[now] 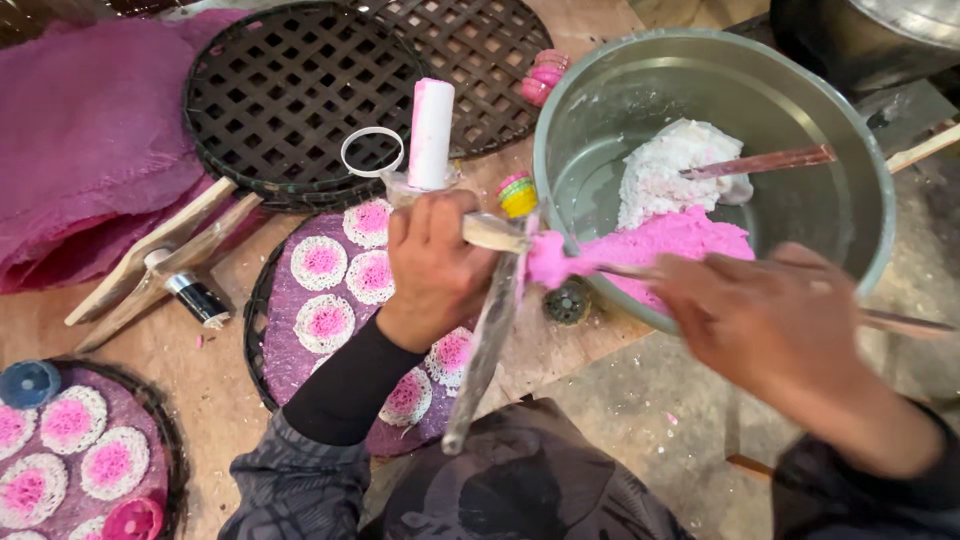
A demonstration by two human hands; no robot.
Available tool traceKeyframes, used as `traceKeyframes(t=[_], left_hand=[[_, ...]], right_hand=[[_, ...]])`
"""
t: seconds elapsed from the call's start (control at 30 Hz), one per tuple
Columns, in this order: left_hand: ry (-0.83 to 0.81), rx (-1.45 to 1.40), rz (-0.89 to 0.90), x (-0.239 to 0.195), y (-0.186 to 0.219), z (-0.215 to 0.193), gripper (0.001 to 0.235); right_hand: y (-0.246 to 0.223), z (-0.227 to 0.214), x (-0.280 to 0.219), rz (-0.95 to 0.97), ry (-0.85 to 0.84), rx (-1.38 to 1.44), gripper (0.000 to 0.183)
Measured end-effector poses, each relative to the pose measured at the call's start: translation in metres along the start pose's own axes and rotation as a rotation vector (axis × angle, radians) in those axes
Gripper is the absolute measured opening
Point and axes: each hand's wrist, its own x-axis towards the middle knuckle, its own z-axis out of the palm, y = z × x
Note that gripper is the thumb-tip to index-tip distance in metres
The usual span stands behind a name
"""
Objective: The person decorates small circular snacks with white and pink icing using various handheld sticks and tools. The person spreads icing onto a large wooden paddle and applies it to the snacks on purple trays, handling them one at a time and switching between colors.
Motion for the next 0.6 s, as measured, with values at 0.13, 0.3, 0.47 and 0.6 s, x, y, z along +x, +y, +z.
traceKeyframes(t=[0.13,0.3,0.47,0.6], left_hand=[[0.043,0.097,-0.134,0.0,0.01,0.0,0.014],[0.104,0.31,-0.174,-0.013,-0.02,0.01,0.017],[0.255,-0.491,-0.749,-0.034,-0.04,0.021,0.023],[0.323,-1.382,-0.924,-0.039,-0.023,0.033,0.024]], right_hand=[[-0.043,0.006,0.007,-0.184,0.182,-0.31,0.024],[-0.079,0.001,-0.002,-0.144,0.315,-0.219,0.033],[-0.064,-0.001,-0.025,0.027,0.404,0.093,0.017],[-0.072,0.047,-0.013,0.271,0.444,0.62,0.011]])
